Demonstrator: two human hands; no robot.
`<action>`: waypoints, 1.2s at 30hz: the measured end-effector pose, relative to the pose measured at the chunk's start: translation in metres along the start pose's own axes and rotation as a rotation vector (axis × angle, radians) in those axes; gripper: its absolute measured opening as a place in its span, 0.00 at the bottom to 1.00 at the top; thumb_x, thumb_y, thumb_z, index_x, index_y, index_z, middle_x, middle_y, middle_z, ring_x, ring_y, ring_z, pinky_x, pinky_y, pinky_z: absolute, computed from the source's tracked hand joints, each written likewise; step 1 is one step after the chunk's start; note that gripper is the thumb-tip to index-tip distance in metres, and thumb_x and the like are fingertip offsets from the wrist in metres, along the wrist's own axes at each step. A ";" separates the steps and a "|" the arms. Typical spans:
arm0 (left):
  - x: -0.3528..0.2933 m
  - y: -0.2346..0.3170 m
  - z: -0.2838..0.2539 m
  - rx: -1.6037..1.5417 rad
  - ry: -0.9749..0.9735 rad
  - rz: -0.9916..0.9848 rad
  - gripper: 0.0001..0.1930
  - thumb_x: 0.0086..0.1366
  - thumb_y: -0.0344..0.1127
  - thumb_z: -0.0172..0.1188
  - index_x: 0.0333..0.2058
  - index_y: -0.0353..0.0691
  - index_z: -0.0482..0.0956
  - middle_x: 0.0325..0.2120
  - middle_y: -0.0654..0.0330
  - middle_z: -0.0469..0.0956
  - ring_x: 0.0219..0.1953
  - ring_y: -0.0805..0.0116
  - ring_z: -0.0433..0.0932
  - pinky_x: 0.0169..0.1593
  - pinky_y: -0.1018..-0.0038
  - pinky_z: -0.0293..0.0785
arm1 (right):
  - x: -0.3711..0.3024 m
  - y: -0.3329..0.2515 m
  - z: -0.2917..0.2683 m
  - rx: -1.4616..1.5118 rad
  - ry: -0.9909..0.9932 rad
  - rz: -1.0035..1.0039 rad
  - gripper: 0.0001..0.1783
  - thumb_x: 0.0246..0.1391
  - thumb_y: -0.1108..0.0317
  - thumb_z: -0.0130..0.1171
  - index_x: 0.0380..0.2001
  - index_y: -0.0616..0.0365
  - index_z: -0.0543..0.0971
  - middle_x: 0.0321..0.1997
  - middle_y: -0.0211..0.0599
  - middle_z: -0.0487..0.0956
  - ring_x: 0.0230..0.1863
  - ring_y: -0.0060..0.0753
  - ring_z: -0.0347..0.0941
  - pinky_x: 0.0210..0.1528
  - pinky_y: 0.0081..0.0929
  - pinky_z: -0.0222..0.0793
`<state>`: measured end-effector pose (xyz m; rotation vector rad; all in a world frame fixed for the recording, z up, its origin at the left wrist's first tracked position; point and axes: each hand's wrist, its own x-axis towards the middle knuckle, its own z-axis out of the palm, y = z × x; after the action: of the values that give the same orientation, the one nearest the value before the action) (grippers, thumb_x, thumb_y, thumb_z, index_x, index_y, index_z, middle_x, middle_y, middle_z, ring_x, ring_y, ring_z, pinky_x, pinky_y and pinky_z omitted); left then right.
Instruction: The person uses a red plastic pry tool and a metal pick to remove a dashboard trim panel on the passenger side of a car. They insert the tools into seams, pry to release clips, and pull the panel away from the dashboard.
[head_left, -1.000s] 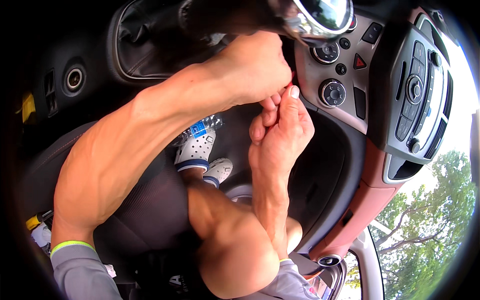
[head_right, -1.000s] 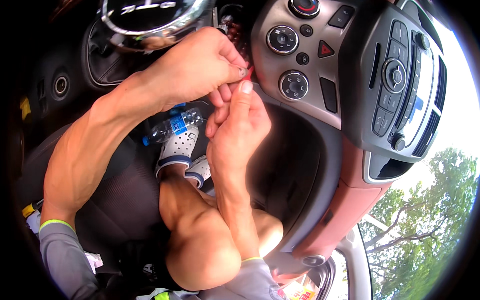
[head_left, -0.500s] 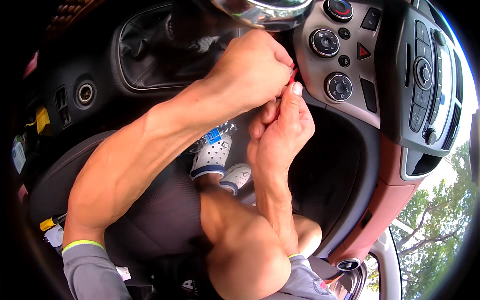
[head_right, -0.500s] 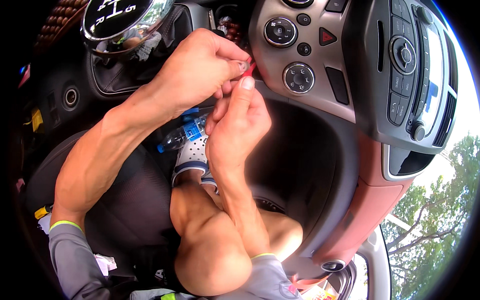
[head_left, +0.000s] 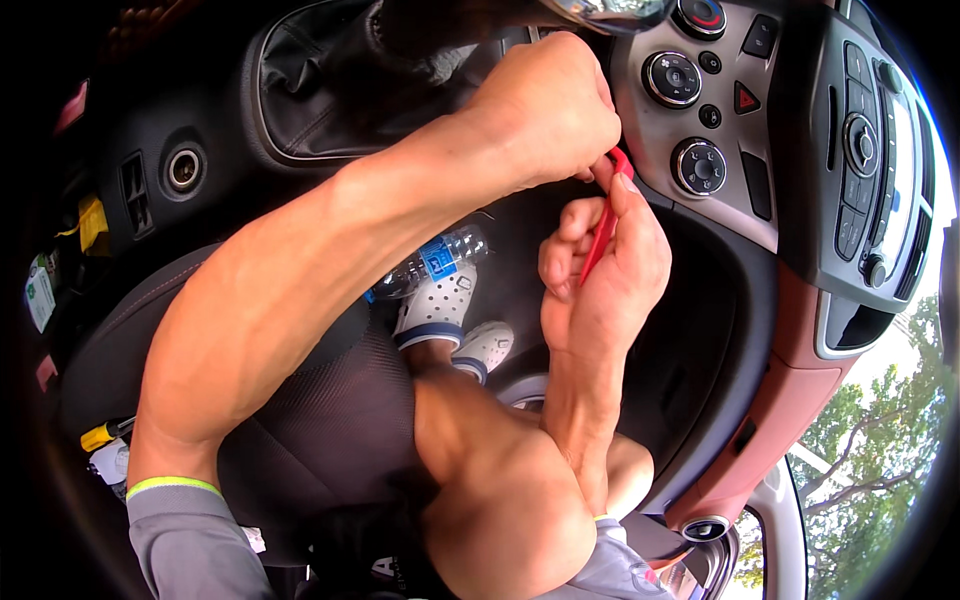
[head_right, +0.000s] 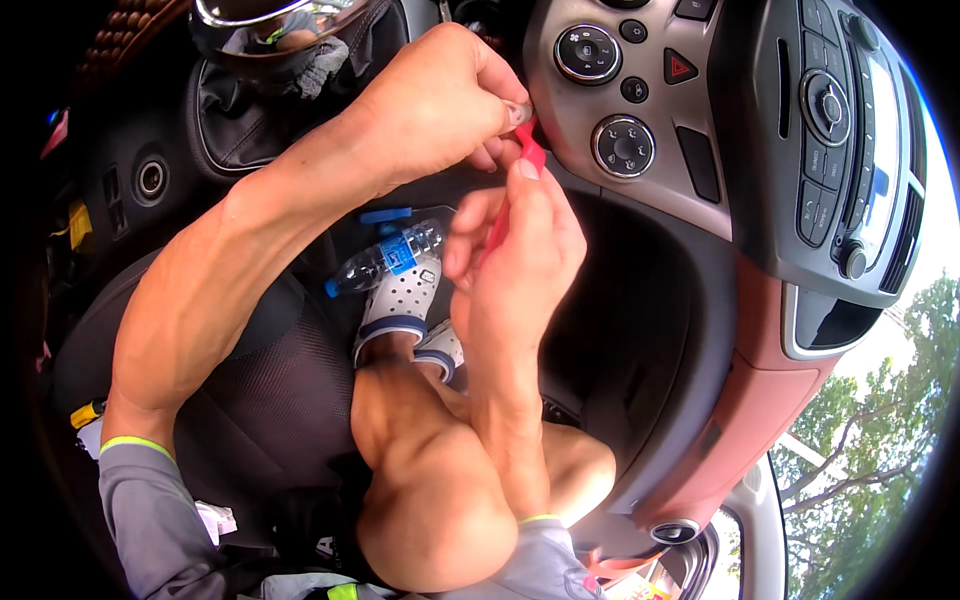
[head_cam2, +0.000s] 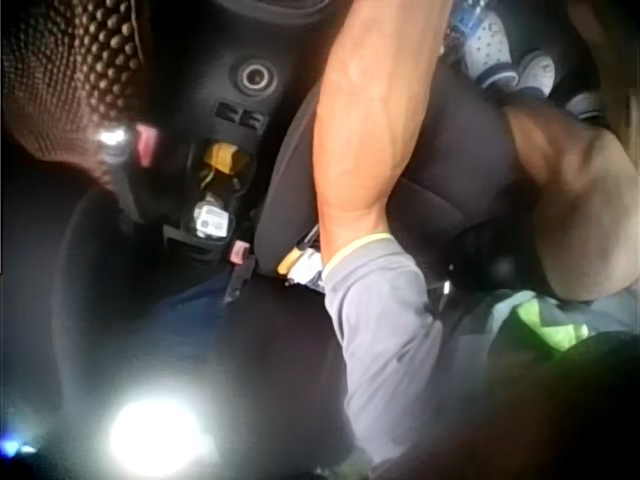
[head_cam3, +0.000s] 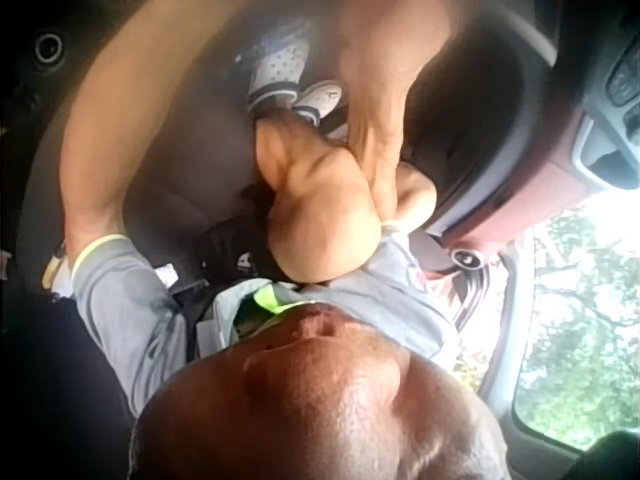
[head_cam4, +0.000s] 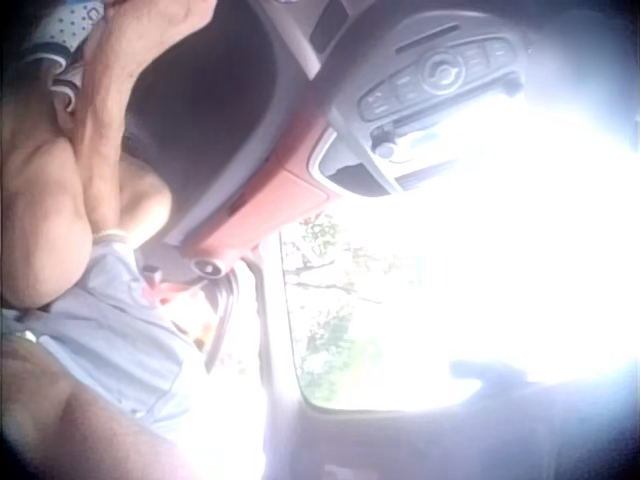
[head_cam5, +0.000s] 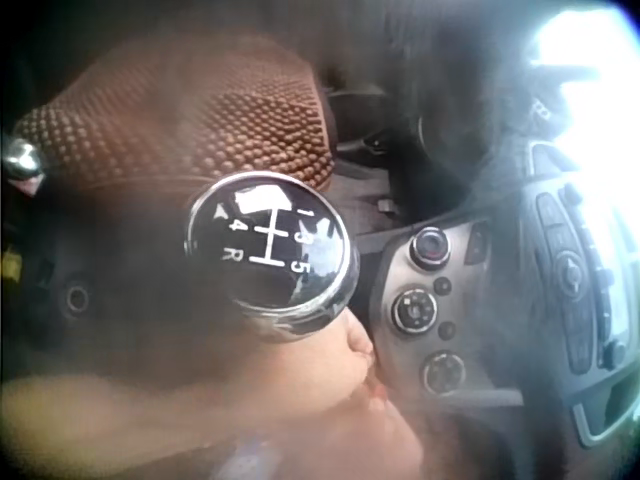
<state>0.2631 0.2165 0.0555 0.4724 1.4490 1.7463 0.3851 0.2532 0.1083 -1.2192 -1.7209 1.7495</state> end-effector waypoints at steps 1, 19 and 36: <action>0.001 0.000 0.000 0.013 -0.014 0.005 0.11 0.66 0.24 0.58 0.41 0.20 0.82 0.29 0.48 0.84 0.29 0.64 0.86 0.34 0.71 0.83 | -0.001 0.000 -0.003 0.010 -0.012 -0.007 0.21 0.73 0.56 0.53 0.42 0.67 0.80 0.16 0.28 0.69 0.09 0.19 0.56 0.11 0.19 0.46; -0.003 -0.009 -0.009 -0.113 -0.102 0.020 0.14 0.72 0.33 0.58 0.33 0.24 0.84 0.26 0.56 0.83 0.29 0.72 0.83 0.37 0.76 0.82 | 0.011 0.028 0.011 0.066 0.026 -0.148 0.21 0.74 0.55 0.52 0.38 0.66 0.77 0.16 0.23 0.66 0.12 0.13 0.54 0.13 0.18 0.49; -0.017 0.014 -0.003 -0.024 -0.294 0.001 0.15 0.72 0.35 0.62 0.47 0.27 0.83 0.33 0.58 0.85 0.32 0.75 0.83 0.37 0.79 0.81 | -0.004 -0.003 -0.041 -0.135 -0.230 -0.027 0.17 0.75 0.58 0.47 0.45 0.65 0.75 0.19 0.31 0.75 0.16 0.17 0.67 0.19 0.17 0.62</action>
<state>0.2666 0.2016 0.0711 0.6857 1.2178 1.6155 0.4189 0.2748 0.1183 -1.0768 -2.0056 1.8440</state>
